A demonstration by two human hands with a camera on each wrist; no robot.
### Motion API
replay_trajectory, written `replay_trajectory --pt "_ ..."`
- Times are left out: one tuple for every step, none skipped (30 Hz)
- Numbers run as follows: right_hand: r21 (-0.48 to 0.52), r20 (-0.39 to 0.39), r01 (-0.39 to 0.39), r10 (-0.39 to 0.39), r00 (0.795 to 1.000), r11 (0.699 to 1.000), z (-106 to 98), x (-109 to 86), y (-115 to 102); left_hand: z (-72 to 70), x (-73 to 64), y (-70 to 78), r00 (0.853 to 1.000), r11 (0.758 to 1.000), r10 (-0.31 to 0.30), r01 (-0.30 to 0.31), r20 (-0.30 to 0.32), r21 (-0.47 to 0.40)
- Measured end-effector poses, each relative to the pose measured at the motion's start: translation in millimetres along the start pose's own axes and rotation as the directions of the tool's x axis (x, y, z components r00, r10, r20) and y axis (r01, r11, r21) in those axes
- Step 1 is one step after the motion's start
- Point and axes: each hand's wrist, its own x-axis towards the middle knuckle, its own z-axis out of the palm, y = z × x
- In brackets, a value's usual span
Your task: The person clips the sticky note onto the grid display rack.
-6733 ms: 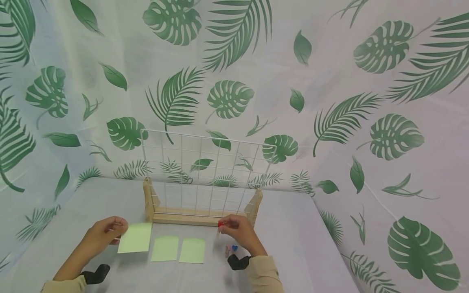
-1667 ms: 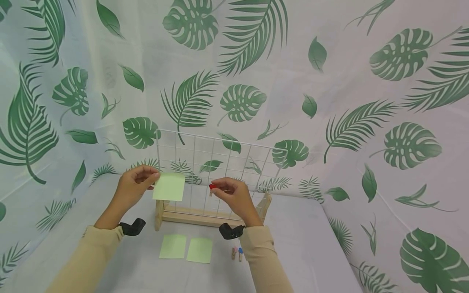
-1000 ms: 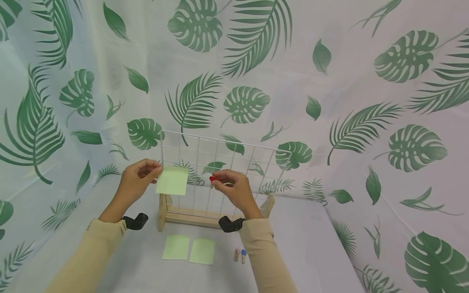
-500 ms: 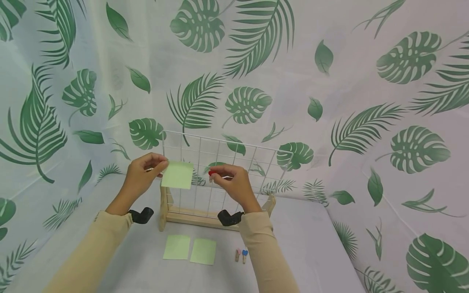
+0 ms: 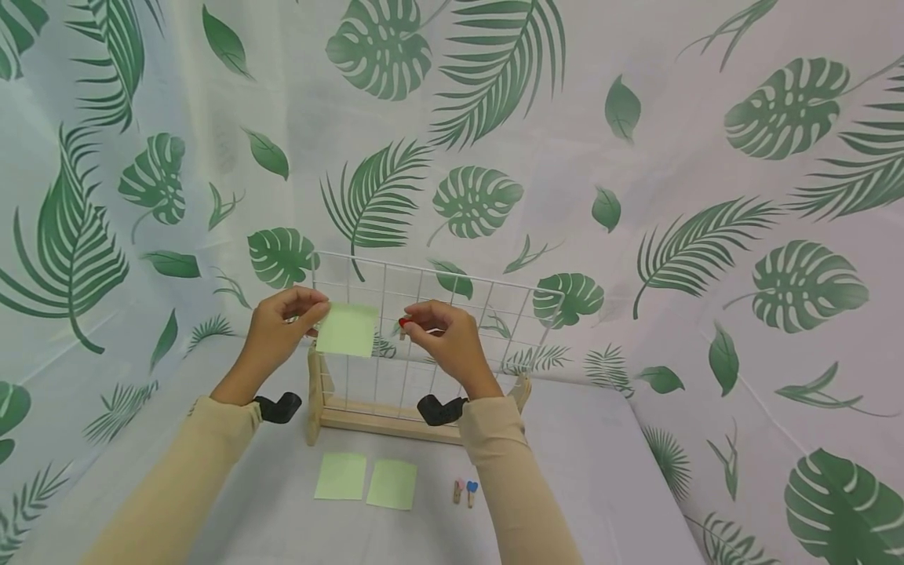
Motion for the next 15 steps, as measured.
replay_trajectory --pt "-0.001 0.002 0.001 -0.001 1.000 1.000 0.0 0.8 -0.3 0.7 0.6 -0.2 1.000 1.000 0.000 0.000 -0.001 -0.001" --pt "-0.001 0.003 0.003 -0.003 1.000 1.000 0.0 1.6 -0.6 1.4 1.2 -0.4 1.000 1.000 -0.001 0.001 -0.002 -0.002" --pt "0.003 0.004 0.003 -0.003 1.000 1.000 0.0 2.4 -0.6 2.1 1.8 -0.5 1.000 1.000 -0.002 0.002 -0.004 -0.003" --pt "0.008 0.006 0.004 -0.004 1.000 1.000 0.0 3.2 -0.7 2.9 2.3 -0.7 1.000 1.000 -0.003 0.003 -0.008 -0.005" --pt "0.011 0.008 0.005 -0.006 1.000 1.000 0.0 4.1 -0.8 3.6 2.8 -1.1 1.000 1.000 -0.004 0.004 -0.010 -0.007" --pt "0.014 0.009 0.008 -0.008 1.000 1.000 0.1 4.9 -0.8 4.5 3.3 -1.4 1.000 1.000 -0.004 0.004 -0.012 -0.011" --pt "0.018 0.009 0.011 -0.011 1.000 1.000 0.3 5.6 -0.9 5.4 3.6 -1.8 1.000 1.000 -0.005 0.005 -0.015 -0.014" --pt "0.019 0.009 0.017 -0.017 1.000 1.000 0.5 6.4 -0.9 6.1 4.0 -1.9 1.000 1.000 -0.006 0.006 -0.015 -0.019" --pt "0.017 0.010 0.020 -0.020 1.000 1.000 0.7 7.4 -1.2 6.8 4.4 -2.0 1.000 1.000 -0.008 0.007 -0.016 -0.024" --pt "0.013 0.010 0.023 -0.024 1.000 1.000 1.0 8.0 -2.2 7.5 4.8 -2.2 1.000 1.000 -0.009 0.008 -0.016 -0.027" --pt "0.006 0.011 0.024 -0.024 1.000 1.000 1.4 8.9 -3.0 8.1 5.2 -2.2 1.000 0.999 -0.010 0.010 -0.014 -0.031" --pt "0.002 0.011 0.026 -0.026 1.000 1.000 1.7 9.8 -3.9 8.8 5.8 -1.8 1.000 0.999 -0.011 0.010 -0.013 -0.036" --pt "-0.005 0.009 0.026 -0.026 1.000 1.000 1.9 10.6 -5.1 9.4 6.3 -1.5 1.000 0.999 -0.012 0.011 -0.012 -0.042" --pt "-0.013 0.008 0.026 -0.026 1.000 1.000 2.2 11.6 -6.0 10.0 6.9 -1.2 1.000 0.999 -0.014 0.013 -0.011 -0.046" --pt "-0.020 0.007 0.025 -0.025 1.000 0.999 2.3 12.4 -7.1 10.7 7.6 -1.0 1.000 0.999 -0.012 0.012 -0.012 -0.049"
